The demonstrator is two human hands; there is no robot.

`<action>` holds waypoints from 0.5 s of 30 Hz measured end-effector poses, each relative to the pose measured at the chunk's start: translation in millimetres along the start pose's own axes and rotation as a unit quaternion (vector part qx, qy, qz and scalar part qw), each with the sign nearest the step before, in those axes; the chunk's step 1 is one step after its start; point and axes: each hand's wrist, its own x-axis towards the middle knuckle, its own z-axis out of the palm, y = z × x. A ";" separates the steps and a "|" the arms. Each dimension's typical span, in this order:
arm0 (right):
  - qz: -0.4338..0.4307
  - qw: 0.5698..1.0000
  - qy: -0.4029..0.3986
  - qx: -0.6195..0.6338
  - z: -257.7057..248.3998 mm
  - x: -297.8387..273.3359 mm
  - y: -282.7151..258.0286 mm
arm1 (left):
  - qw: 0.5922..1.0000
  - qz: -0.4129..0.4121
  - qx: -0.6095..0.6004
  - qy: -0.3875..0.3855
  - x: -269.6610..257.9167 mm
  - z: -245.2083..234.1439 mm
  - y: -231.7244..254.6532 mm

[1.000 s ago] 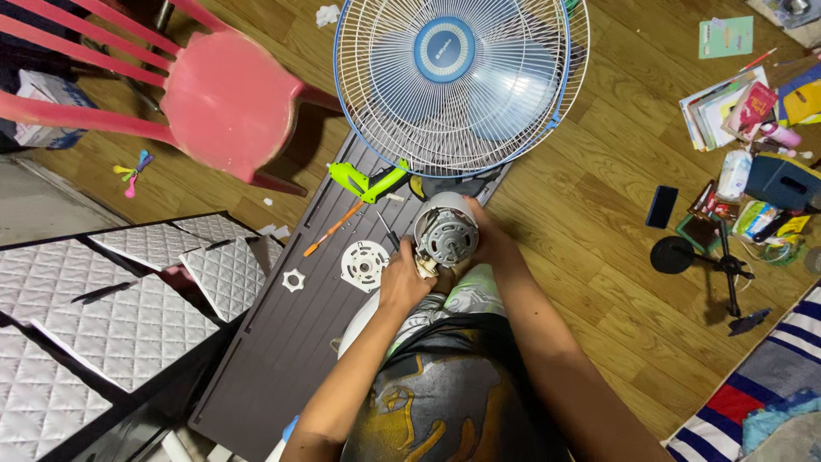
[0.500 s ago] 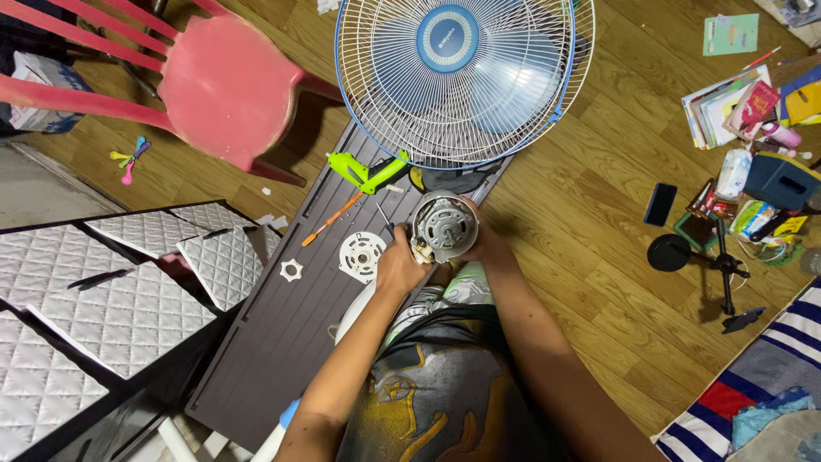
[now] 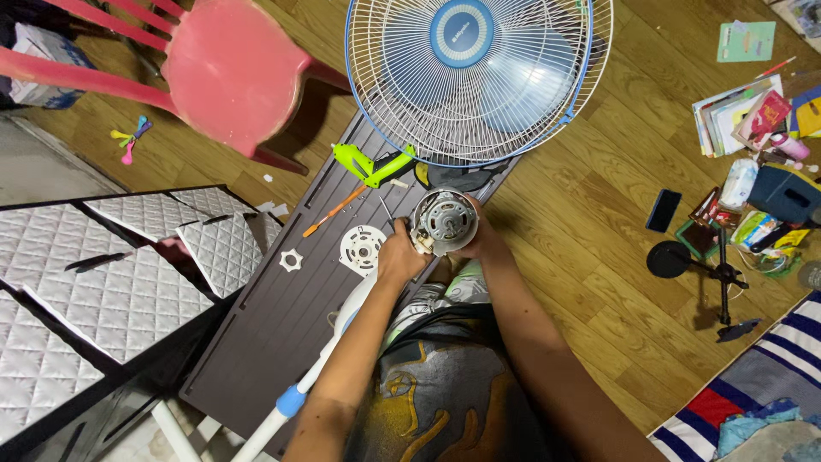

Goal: The person assembles a standing fan by attaching the motor housing to the stand and securing components with a screwdriver. They handle the fan base, motor, and stand parts, using a screwdriver to tighten connections.

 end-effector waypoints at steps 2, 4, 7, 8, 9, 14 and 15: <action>0.008 0.999 0.035 0.015 4.0 -0.8 -1.5 | 1.000 -0.006 0.002 -0.009 2.8 1.1 -0.9; 0.021 0.997 0.064 0.029 6.8 -2.7 -1.5 | 1.000 -0.017 0.006 -0.024 6.8 2.2 -0.7; 0.026 0.997 0.064 0.033 9.4 -3.6 -3.1 | 0.999 -0.021 0.010 -0.032 9.3 3.1 -0.9; 0.025 0.997 0.064 0.041 9.4 -4.4 -2.7 | 0.999 -0.021 0.010 -0.033 10.2 3.0 -0.5; 0.024 0.996 0.065 0.049 8.6 -5.3 -2.3 | 0.999 -0.021 0.010 -0.032 9.8 2.8 -0.3; -0.012 0.997 0.074 0.017 0.2 -1.1 1.8 | 1.000 -0.016 0.008 -0.023 2.5 -4.7 3.8; -0.023 0.998 0.049 0.011 -0.3 0.1 2.1 | 1.000 -0.015 0.004 -0.022 0.8 -7.4 5.3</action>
